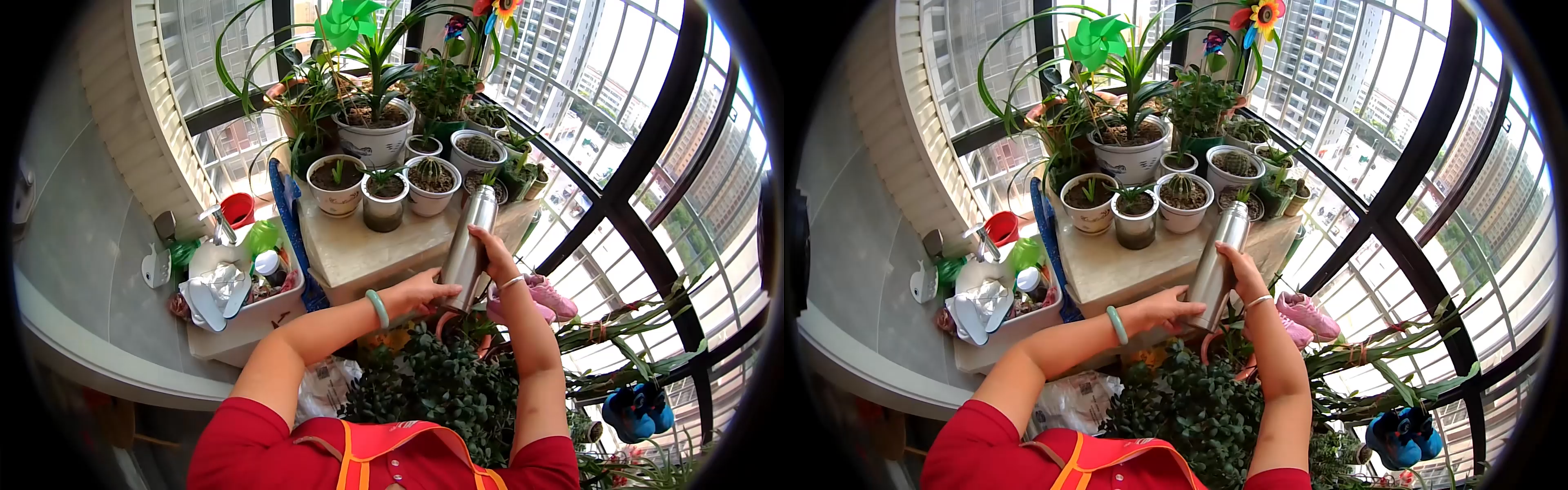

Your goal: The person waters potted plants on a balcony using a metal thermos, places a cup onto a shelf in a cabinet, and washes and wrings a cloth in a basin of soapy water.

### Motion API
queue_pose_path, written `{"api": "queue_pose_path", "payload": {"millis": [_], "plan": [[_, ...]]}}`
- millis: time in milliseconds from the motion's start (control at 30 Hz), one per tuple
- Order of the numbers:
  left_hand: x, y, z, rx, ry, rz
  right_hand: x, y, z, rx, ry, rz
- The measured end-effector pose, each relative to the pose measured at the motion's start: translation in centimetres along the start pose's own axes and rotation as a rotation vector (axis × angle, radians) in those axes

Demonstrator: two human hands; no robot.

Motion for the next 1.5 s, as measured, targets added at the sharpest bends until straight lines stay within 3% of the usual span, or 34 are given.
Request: {"api": "queue_pose_path", "payload": {"millis": [433, 1500], "plan": [[1.2, 1.7, -0.7, 0.095, -0.103, -0.012, 0.8, -0.9, 0.3, -0.015, -0.08, 0.047], [3.8, 2.8, -0.8, 0.018, -0.179, 0.057, 0.3, -1.0, 0.7, -0.013, -0.123, 0.065]]}}
Point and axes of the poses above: each hand's wrist, its own y-axis away from the middle knuckle, its own z-axis out of the palm, x = y × z, the point moved 9 cm from there along -y, towards the middle knuckle, and after that the axes turned 6 degrees about -z, right-handed, at the moved point
